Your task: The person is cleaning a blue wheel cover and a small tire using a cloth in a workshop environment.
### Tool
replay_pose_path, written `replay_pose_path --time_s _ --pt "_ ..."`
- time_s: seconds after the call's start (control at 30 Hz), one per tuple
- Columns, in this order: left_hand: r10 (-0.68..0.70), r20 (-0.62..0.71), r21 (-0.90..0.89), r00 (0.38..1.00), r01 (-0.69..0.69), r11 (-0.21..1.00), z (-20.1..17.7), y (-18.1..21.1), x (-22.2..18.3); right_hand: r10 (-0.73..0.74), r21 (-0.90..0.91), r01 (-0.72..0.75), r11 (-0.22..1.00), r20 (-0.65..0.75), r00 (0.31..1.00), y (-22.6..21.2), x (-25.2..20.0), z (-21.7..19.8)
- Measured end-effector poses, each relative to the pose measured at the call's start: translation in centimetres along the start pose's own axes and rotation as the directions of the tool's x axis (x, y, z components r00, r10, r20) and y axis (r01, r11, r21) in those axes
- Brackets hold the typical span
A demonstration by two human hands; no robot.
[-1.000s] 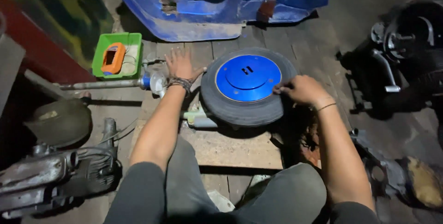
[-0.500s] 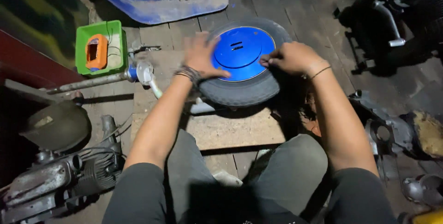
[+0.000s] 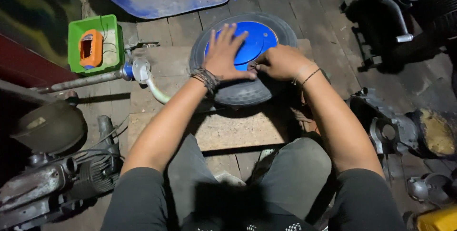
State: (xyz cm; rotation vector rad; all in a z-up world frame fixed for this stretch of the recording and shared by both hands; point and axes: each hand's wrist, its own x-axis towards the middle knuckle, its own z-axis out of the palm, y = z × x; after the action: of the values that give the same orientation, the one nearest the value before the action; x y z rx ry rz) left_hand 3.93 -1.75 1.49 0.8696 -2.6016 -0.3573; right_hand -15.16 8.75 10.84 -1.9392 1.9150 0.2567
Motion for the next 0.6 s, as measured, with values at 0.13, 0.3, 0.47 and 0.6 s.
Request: replay_pose_path --time_s 0.13,0.3,0.47,0.6 --pt "-0.082 0.058 0.044 0.995 0.080 0.996 1.4 -2.7 -0.3 0.063 0.025 -0.061 0.998 -0.078 0.995 1.6 0.3 -0.2" --pt "-0.309 0.135 0.053 0.942 0.304 0.951 -1.3 -7.1 -1.5 0.204 0.025 -0.202 0.979 -0.145 0.968 3.8 0.0 -0.8" --pt "-0.382 -0.108 0.203 0.918 0.397 0.895 -0.3 -12.3 -2.4 0.203 -0.083 -0.237 0.968 -0.301 0.932 6.4 1.6 1.7" --pt "-0.392 -0.174 0.094 0.903 0.411 0.907 -1.6 -7.0 -1.4 0.160 -0.117 -0.222 0.968 -0.393 0.906 6.5 2.6 2.8"
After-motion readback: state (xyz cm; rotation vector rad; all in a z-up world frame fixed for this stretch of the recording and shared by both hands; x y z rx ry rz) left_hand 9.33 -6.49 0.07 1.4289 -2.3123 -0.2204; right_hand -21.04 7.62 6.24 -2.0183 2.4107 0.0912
